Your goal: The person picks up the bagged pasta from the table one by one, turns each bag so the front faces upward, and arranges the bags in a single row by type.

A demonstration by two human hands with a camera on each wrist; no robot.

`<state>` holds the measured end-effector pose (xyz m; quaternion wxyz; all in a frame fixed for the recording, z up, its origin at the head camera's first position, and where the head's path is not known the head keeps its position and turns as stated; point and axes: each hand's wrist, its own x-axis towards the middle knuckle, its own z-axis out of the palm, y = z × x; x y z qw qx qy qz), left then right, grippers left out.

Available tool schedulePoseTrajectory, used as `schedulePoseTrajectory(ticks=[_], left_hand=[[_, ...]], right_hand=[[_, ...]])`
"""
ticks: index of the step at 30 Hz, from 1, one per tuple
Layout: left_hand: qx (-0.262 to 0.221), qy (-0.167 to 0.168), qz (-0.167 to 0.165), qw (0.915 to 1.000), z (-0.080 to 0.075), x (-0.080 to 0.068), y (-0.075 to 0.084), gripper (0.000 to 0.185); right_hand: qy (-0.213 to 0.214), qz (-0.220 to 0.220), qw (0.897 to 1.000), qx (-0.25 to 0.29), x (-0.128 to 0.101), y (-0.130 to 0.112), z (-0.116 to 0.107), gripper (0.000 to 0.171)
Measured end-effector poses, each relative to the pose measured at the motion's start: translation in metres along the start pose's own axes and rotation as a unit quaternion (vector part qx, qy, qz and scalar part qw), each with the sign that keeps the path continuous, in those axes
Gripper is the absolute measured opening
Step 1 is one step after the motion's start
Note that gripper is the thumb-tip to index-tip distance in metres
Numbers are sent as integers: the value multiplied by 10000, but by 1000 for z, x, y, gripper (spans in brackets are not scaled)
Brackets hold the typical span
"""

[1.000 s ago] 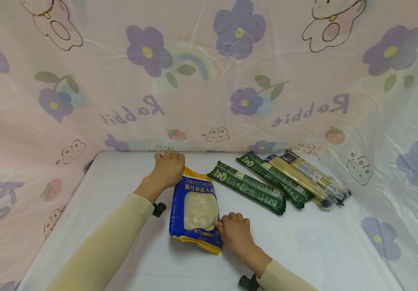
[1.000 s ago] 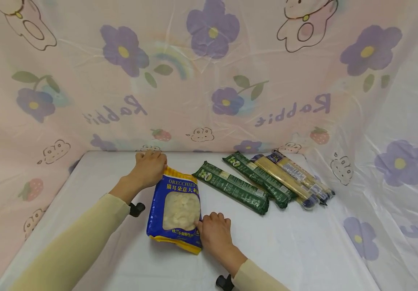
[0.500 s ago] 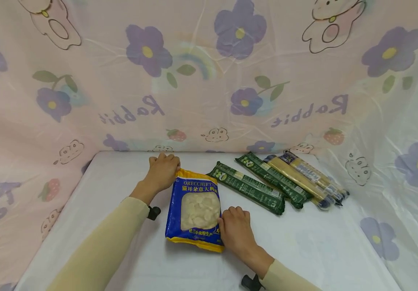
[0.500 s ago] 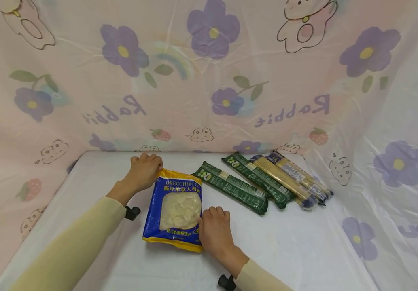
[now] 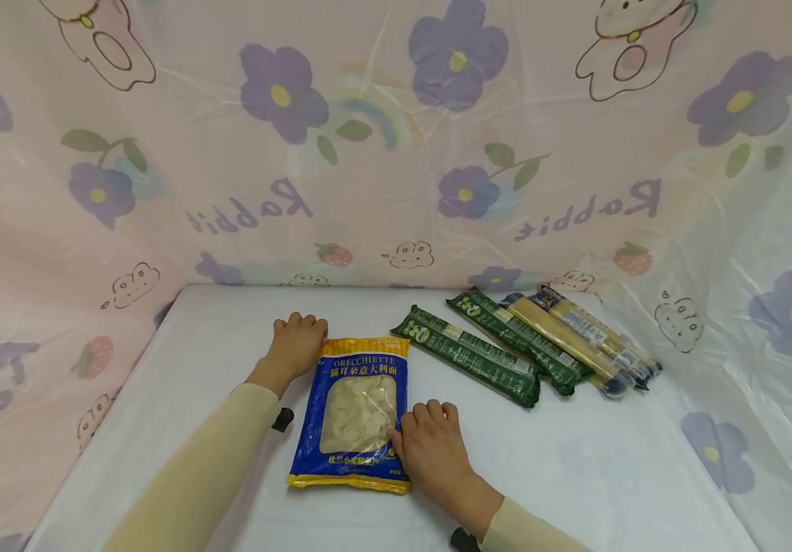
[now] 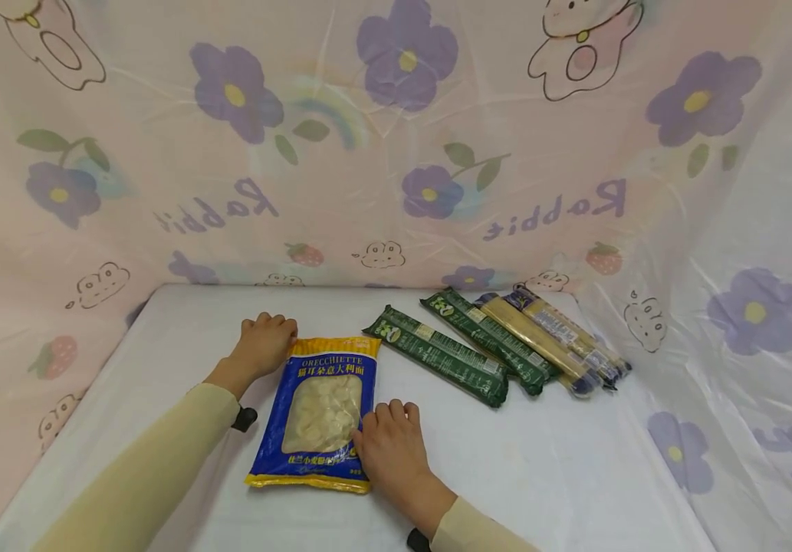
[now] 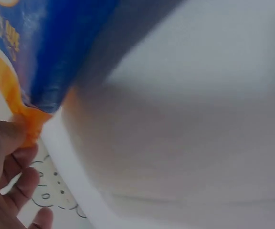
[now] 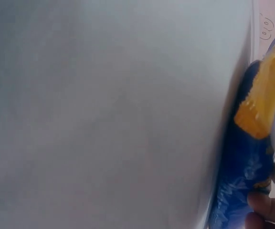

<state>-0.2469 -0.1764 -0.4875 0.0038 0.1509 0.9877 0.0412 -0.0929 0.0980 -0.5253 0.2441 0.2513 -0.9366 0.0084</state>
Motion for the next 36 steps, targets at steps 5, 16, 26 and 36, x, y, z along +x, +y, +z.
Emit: schedulePoseTrajectory(ticks=[5, 16, 26, 36], left_hand=[[4, -300, -175, 9994, -9, -2, 4, 14], [-154, -1137, -498, 9921, -30, -26, 28, 56], [-486, -995, 172, 9937, -29, -81, 112, 69], [-833, -927, 211, 9920, 12, -96, 166, 82]], right_hand=[[-98, 0, 9999, 71, -1, 1, 1, 41], [-169, -22, 9992, 350, 1, 27, 1, 42], [-234, 542, 9982, -116, 5, 134, 10, 36], [-1705, 1086, 9786, 386, 6, 168, 15, 55]])
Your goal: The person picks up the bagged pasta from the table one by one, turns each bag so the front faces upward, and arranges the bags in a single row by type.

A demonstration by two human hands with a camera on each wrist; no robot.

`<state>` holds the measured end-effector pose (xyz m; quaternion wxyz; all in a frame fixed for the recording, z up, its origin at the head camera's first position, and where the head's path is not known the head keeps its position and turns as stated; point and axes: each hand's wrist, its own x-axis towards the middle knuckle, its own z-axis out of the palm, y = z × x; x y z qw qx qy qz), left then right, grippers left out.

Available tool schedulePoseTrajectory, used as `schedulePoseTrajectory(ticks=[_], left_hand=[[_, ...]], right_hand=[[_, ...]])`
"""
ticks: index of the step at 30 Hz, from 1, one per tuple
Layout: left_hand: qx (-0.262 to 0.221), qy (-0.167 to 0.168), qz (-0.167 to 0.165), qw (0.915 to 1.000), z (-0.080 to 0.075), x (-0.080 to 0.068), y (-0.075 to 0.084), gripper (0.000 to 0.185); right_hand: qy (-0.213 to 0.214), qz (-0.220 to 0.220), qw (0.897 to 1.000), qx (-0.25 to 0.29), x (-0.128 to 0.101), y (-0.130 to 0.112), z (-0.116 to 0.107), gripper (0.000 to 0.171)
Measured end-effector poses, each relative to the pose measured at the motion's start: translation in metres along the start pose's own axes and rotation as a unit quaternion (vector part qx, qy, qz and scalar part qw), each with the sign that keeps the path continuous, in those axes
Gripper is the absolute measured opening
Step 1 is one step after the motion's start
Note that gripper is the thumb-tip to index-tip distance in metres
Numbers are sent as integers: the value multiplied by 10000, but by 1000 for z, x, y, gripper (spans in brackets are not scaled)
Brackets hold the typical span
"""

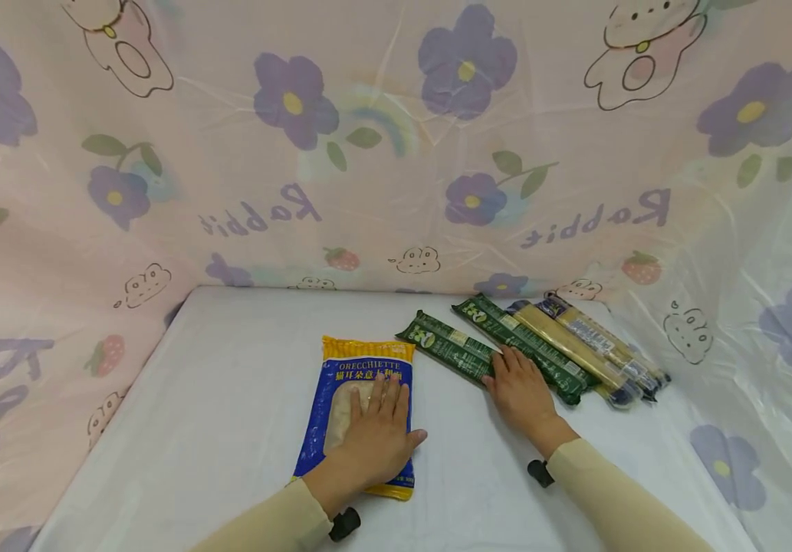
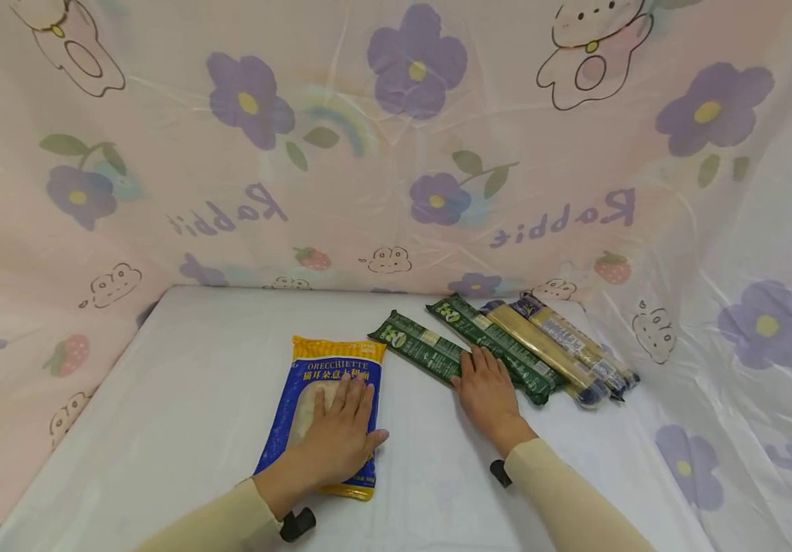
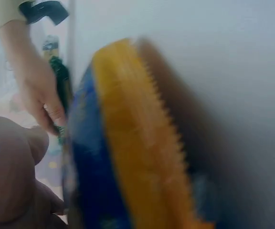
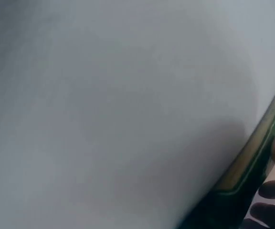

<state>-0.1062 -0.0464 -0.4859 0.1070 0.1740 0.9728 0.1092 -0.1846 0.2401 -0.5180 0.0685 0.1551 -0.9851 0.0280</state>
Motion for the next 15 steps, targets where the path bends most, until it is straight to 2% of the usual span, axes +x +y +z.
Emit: schedulePoseTrajectory(ticks=[6, 9, 15], left_hand=[[302, 151, 196, 9992, 12, 2, -4, 80], [443, 263, 311, 9982, 16, 3, -12, 79], [562, 421, 263, 9972, 16, 2, -34, 79]], right_hand=[[-376, 244, 9989, 106, 0, 0, 2, 58], [-434, 292, 9985, 143, 0, 1, 3, 59], [-545, 308, 9978, 195, 2, 1, 5, 60]])
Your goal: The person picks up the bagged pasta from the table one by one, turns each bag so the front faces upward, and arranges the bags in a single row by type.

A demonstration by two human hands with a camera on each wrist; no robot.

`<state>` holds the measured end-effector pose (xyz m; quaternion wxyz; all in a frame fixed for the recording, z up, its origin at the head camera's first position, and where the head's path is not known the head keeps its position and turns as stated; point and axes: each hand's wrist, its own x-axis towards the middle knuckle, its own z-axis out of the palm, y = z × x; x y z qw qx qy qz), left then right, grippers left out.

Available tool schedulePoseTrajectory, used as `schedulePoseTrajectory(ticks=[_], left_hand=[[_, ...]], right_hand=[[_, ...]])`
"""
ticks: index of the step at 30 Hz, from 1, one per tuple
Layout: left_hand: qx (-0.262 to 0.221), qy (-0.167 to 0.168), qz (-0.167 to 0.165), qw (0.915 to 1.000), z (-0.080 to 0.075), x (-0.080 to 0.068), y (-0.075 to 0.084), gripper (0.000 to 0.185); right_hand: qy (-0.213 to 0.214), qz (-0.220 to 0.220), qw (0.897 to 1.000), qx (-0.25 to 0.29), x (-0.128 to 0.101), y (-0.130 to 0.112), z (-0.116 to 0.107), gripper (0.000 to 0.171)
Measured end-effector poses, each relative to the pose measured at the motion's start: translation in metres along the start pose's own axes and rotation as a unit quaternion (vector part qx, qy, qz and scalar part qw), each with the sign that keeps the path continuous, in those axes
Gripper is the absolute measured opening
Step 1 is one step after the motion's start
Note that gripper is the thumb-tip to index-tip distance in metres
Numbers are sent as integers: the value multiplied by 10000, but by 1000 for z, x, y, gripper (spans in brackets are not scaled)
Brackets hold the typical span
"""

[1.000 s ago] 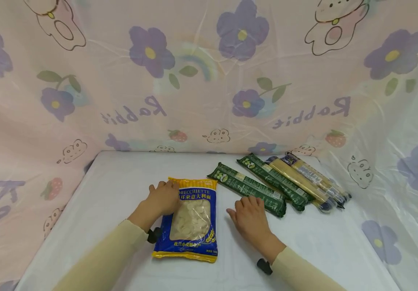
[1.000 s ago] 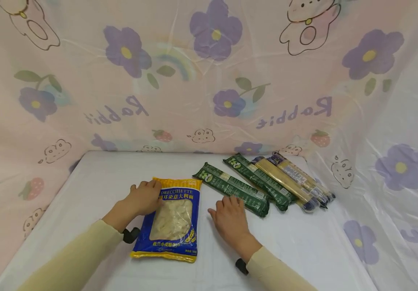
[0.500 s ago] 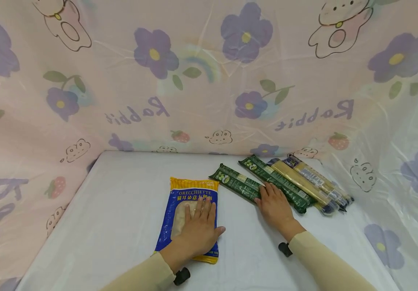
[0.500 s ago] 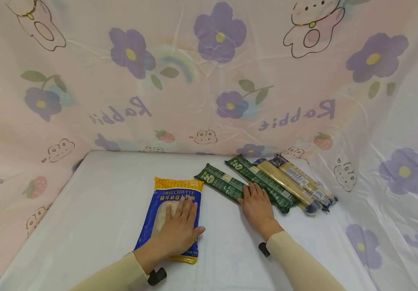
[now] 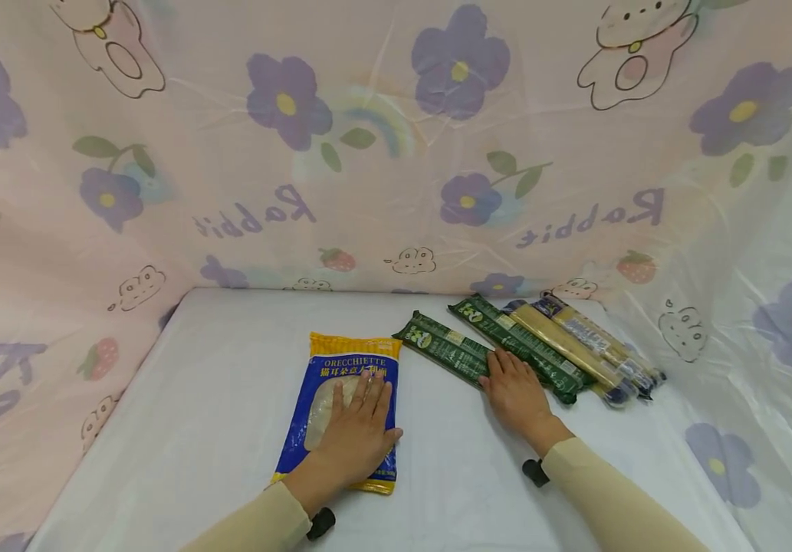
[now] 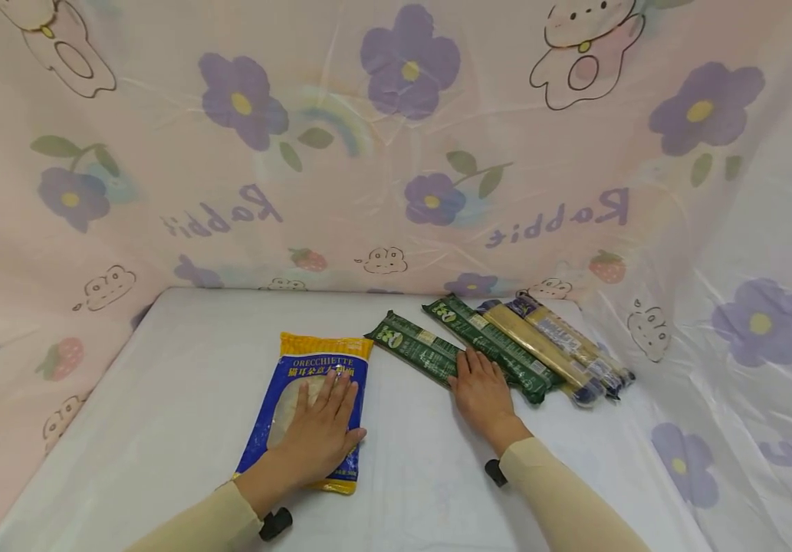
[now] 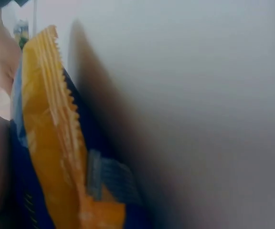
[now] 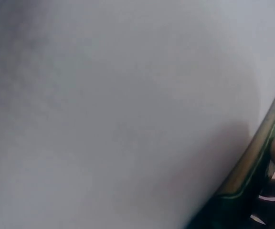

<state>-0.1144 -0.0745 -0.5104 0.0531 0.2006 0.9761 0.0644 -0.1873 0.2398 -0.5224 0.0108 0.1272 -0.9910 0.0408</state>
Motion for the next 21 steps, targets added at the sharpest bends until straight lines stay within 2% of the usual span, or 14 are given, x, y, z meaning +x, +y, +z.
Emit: schedulePoseTrajectory(ticks=[6, 15, 21], left_hand=[[-18, 68, -46, 10000, -5, -3, -30, 78], [89, -122, -159, 9998, -13, -8, -74, 80], [139, -30, -125, 9998, -18, -11, -102, 79]], right_hand=[[-16, 31, 10000, -32, 1, 2, 2, 61], [-45, 69, 9999, 113, 1, 0, 2, 61], [71, 26, 9999, 98, -1, -2, 1, 59]])
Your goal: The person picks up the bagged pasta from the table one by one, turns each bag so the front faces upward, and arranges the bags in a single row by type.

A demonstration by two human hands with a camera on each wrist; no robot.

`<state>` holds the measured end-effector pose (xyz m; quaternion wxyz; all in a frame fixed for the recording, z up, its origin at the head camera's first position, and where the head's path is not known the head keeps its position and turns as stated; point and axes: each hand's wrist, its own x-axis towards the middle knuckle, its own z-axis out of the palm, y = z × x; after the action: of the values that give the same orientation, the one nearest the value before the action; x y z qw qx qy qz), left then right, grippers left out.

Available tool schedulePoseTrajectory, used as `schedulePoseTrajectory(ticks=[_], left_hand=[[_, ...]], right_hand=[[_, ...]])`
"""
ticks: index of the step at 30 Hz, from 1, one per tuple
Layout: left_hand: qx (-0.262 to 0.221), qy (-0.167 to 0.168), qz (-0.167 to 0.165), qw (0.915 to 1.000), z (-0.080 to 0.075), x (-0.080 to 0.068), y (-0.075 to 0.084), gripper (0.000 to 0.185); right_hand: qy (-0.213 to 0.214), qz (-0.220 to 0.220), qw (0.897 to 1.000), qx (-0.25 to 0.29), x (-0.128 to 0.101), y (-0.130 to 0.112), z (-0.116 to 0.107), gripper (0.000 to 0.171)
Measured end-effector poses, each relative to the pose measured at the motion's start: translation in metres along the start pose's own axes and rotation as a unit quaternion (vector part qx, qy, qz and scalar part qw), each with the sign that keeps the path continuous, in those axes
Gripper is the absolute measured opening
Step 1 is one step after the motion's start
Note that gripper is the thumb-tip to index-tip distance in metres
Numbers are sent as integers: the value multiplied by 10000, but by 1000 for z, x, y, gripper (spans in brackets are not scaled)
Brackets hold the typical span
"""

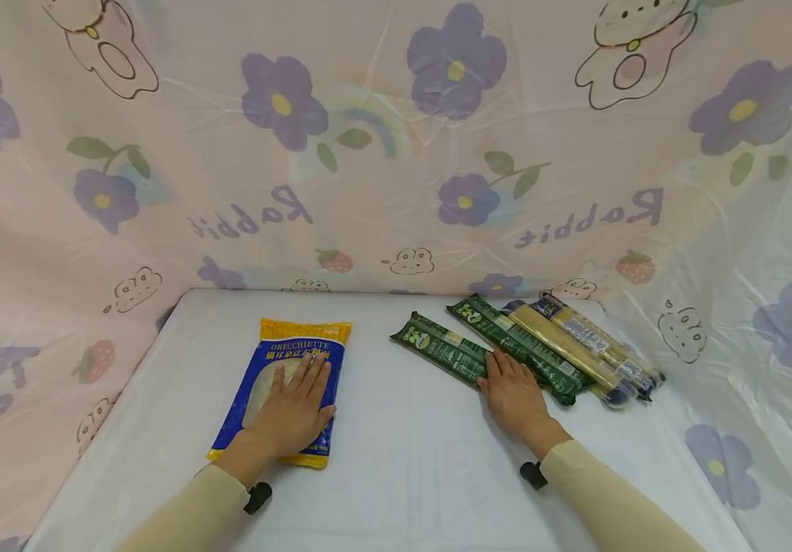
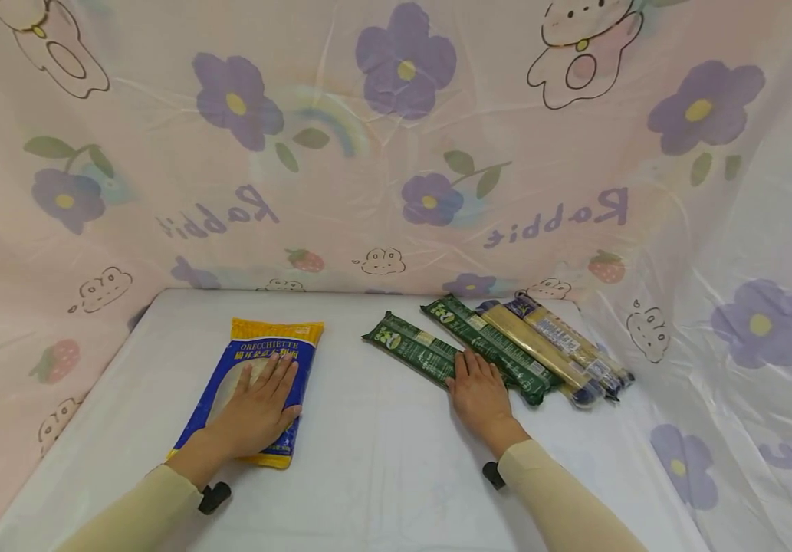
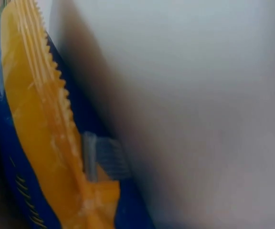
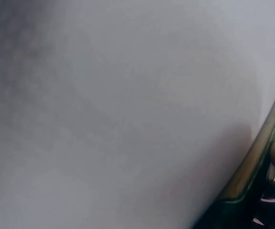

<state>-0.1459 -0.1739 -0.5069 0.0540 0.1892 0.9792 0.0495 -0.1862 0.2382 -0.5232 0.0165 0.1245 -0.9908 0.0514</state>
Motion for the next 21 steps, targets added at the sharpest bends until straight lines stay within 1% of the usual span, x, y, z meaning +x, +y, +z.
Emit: schedulePoseTrajectory(ticks=[8, 14, 19, 21], left_hand=[[28, 225, -71, 9997, -6, -6, -37, 74], [-252, 309, -167, 9991, -4, -11, -64, 74], [-456, 386, -253, 9979, -3, -15, -79, 78], [-425, 352, -332, 9979, -4, -17, -82, 78]], right_hand=[[-11, 31, 10000, 9, -1, -1, 0, 58], [54, 11, 10000, -21, -1, -2, 0, 58], [86, -19, 10000, -34, -1, -3, 0, 57], [71, -13, 10000, -35, -1, -3, 0, 58]])
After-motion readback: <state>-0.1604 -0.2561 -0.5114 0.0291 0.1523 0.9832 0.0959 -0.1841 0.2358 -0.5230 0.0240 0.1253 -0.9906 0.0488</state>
